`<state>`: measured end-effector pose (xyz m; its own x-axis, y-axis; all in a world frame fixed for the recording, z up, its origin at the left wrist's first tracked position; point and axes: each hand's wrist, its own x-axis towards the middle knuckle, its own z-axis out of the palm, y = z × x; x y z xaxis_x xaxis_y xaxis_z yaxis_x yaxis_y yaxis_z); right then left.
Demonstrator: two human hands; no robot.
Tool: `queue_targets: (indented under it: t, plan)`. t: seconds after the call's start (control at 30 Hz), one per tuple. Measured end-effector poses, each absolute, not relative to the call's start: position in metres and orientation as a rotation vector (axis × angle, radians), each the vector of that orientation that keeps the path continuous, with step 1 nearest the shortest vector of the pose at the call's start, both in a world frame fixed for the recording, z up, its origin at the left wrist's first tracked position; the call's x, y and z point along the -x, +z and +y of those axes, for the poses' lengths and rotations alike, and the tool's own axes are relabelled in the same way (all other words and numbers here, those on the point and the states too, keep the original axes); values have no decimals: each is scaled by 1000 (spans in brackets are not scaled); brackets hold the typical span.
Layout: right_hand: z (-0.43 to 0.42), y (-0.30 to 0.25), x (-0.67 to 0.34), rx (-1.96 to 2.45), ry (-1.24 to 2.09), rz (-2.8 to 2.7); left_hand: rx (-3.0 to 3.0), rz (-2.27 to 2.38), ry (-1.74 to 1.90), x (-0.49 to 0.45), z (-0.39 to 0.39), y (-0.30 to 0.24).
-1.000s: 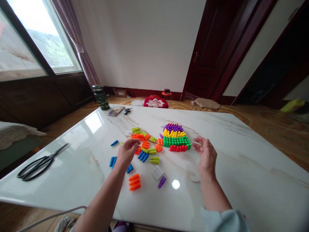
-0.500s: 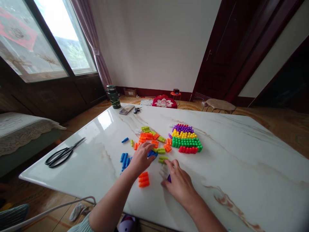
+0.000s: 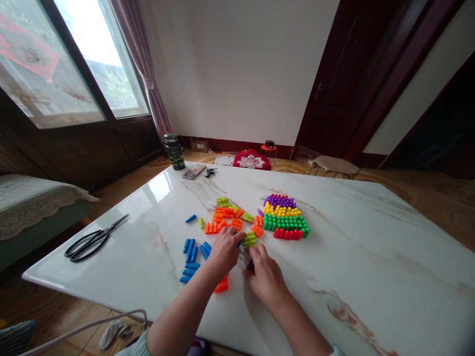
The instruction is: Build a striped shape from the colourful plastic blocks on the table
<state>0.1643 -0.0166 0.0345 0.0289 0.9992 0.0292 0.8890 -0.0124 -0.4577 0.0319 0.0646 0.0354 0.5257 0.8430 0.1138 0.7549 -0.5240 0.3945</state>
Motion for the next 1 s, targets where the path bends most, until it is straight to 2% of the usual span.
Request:
queue_targets:
  t: [0.33, 0.53, 0.67, 0.83, 1.0]
  plan:
    - [-13, 31, -163, 1976, 420, -1888, -2366, 1449, 377, -31, 63, 42]
    - [-11, 31, -166, 1964, 435, -1832, -2209, 1462, 576, -25, 68, 48]
    - [-10, 31, -167, 1939, 433, -1777, -1705, 1437, 759, -19, 74, 55]
    - [-8, 31, -166, 1848, 421, -1692, -806, 1109, 856, -13, 81, 57]
    - [-6, 27, -166, 1783, 402, -1648, -543, 974, 944, -13, 85, 53]
